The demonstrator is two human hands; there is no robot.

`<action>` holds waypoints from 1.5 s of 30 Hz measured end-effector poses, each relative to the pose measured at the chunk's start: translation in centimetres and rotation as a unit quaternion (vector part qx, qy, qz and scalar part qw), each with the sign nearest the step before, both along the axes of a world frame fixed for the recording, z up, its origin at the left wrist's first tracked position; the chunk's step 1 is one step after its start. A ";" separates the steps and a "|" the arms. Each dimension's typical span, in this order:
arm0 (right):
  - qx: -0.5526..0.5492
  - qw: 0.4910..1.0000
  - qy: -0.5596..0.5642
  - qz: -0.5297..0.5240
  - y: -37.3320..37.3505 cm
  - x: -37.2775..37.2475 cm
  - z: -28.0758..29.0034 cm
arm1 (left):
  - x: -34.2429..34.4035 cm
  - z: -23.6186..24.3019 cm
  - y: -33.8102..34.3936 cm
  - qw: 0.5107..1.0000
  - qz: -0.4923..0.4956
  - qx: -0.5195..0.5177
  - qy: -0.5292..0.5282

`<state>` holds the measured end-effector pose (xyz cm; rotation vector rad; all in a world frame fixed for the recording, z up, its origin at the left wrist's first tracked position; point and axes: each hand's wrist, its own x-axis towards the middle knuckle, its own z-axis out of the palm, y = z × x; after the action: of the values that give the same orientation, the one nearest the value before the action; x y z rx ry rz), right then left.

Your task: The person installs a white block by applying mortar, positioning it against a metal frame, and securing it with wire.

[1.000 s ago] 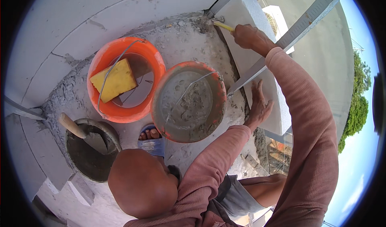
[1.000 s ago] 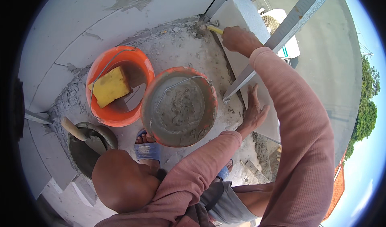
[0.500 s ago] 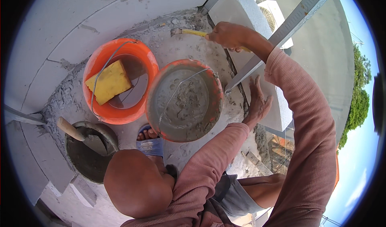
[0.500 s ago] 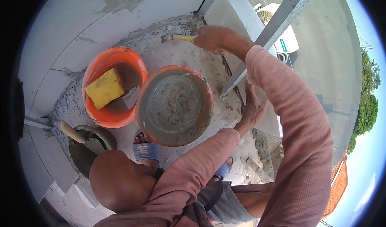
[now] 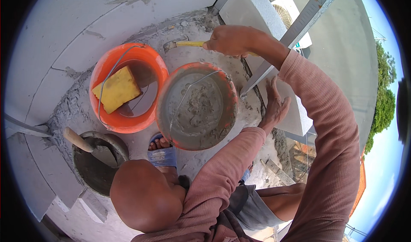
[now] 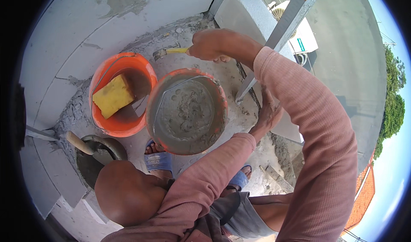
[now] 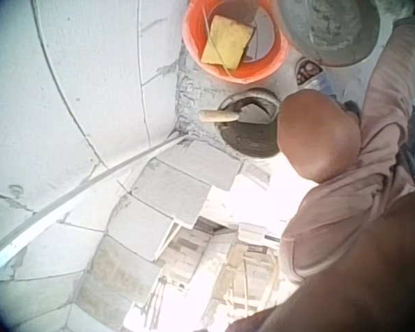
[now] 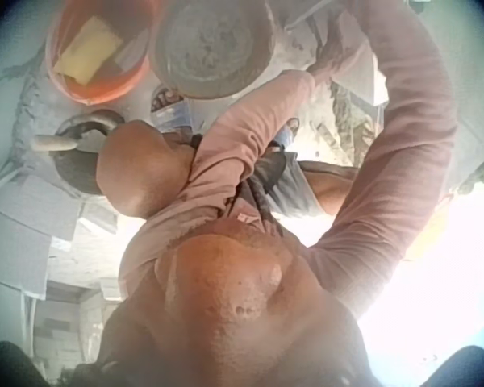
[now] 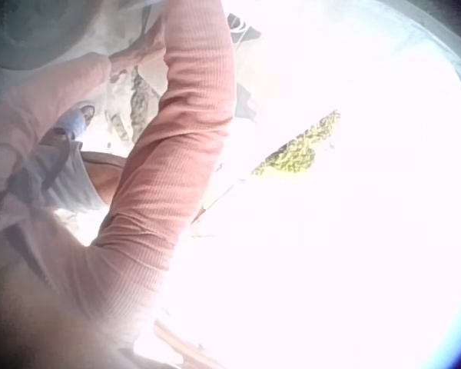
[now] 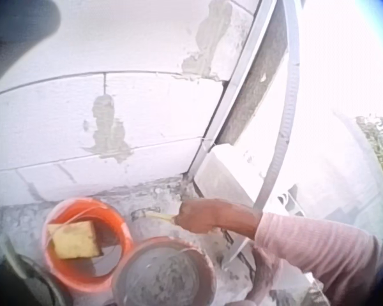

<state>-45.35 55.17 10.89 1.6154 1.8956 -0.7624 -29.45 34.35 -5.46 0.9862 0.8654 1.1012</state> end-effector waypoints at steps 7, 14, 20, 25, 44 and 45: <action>0.194 0.968 -0.160 -0.004 1.4 12.4 -1.5 | 3.7 3.6 -2.0 0.993 -0.114 -0.020 -0.031; 0.190 0.978 -0.071 0.057 -0.6 4.4 -3.1 | 3.8 -2.3 -1.0 0.962 -0.066 0.237 0.123; 0.129 0.986 -0.011 0.107 0.0 -0.2 -1.4 | 1.8 -2.2 -0.2 0.992 -0.066 0.084 0.066; 0.084 0.988 0.026 0.125 -0.4 -0.2 0.7 | 0.5 0.3 -0.1 0.998 -0.044 -0.025 -0.033; 0.189 0.970 -0.042 0.146 2.3 0.3 -2.3 | 7.9 -9.8 -1.3 0.948 -0.034 0.182 0.259; 0.126 0.984 -0.027 0.123 1.8 -2.3 -0.9 | 7.1 -11.2 -1.1 0.948 -0.029 0.188 0.255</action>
<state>-47.67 56.96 10.00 1.4865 2.1701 -0.3850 -22.37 33.28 -16.68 1.6530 1.0495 0.9923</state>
